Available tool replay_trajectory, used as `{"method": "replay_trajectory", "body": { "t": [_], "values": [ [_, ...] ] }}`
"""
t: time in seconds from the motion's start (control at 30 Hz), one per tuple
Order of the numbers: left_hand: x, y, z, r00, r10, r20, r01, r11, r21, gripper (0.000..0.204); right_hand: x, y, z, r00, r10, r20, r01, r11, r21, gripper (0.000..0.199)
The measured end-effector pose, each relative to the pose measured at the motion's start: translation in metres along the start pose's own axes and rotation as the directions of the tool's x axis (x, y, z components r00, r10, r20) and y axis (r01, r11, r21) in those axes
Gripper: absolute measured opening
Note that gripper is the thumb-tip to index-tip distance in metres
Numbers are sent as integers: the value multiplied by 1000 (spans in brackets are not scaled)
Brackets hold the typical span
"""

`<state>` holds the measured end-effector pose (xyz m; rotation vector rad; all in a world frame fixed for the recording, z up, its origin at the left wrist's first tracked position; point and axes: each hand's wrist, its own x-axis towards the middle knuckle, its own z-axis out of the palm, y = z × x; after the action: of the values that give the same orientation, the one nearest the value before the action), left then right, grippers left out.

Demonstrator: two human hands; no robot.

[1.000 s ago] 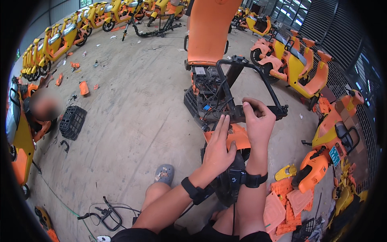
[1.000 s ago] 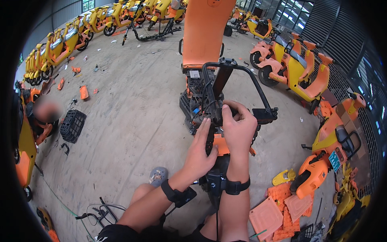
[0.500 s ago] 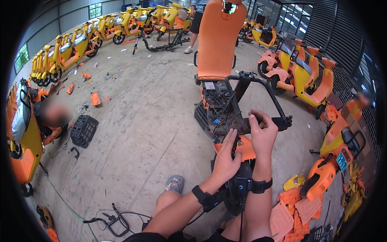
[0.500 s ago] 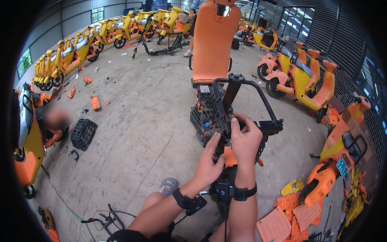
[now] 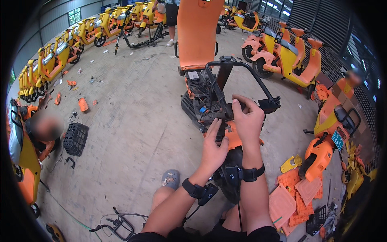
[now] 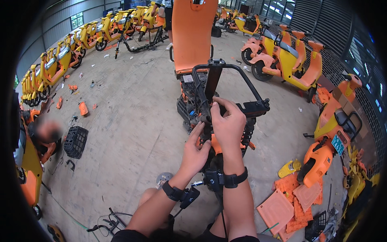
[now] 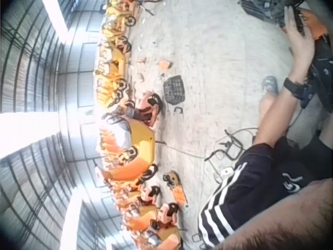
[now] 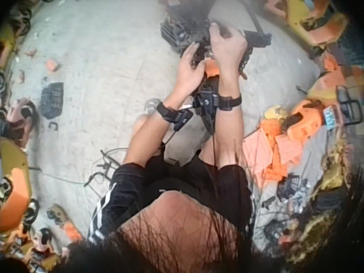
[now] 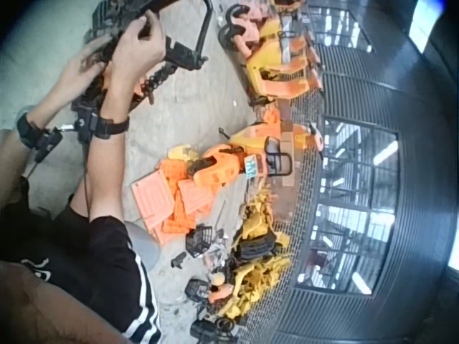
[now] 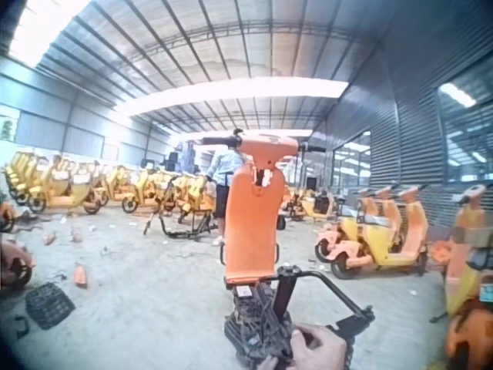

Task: The person assembles a component of a scooter by hand, connecting wires and tightening parts while sitting on the floor of a warehouse filled with similar scooters.

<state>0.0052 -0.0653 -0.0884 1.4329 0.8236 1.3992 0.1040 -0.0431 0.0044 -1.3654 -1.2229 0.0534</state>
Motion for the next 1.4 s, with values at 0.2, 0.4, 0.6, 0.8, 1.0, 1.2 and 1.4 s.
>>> {"method": "replay_trajectory", "body": {
  "t": [0.2,0.4,0.6,0.8,1.0,1.2,1.4],
  "values": [
    [-1,6,0,997,-83,9,82,996,44,64,-1,-2,-2,995,-103,-1,103,995,-14,21],
    [-3,3,4,998,60,-32,-51,974,221,69,-1,-9,-3,998,49,37,-53,994,94,18],
    [-4,6,4,995,95,-20,-85,957,279,74,0,-9,-6,983,136,122,-138,990,2,18],
    [-6,5,2,990,140,6,-134,935,328,74,0,-10,-4,996,-51,77,53,998,-19,23],
    [-6,8,0,989,147,21,-146,931,336,72,4,-2,-3,998,12,68,-17,996,87,24],
    [-5,6,2,990,142,23,-143,942,303,72,2,-5,-3,996,-88,34,88,996,-8,21],
    [-5,7,4,990,138,3,-132,941,313,73,3,-4,-3,998,-54,25,53,999,5,21]
  ]
}}
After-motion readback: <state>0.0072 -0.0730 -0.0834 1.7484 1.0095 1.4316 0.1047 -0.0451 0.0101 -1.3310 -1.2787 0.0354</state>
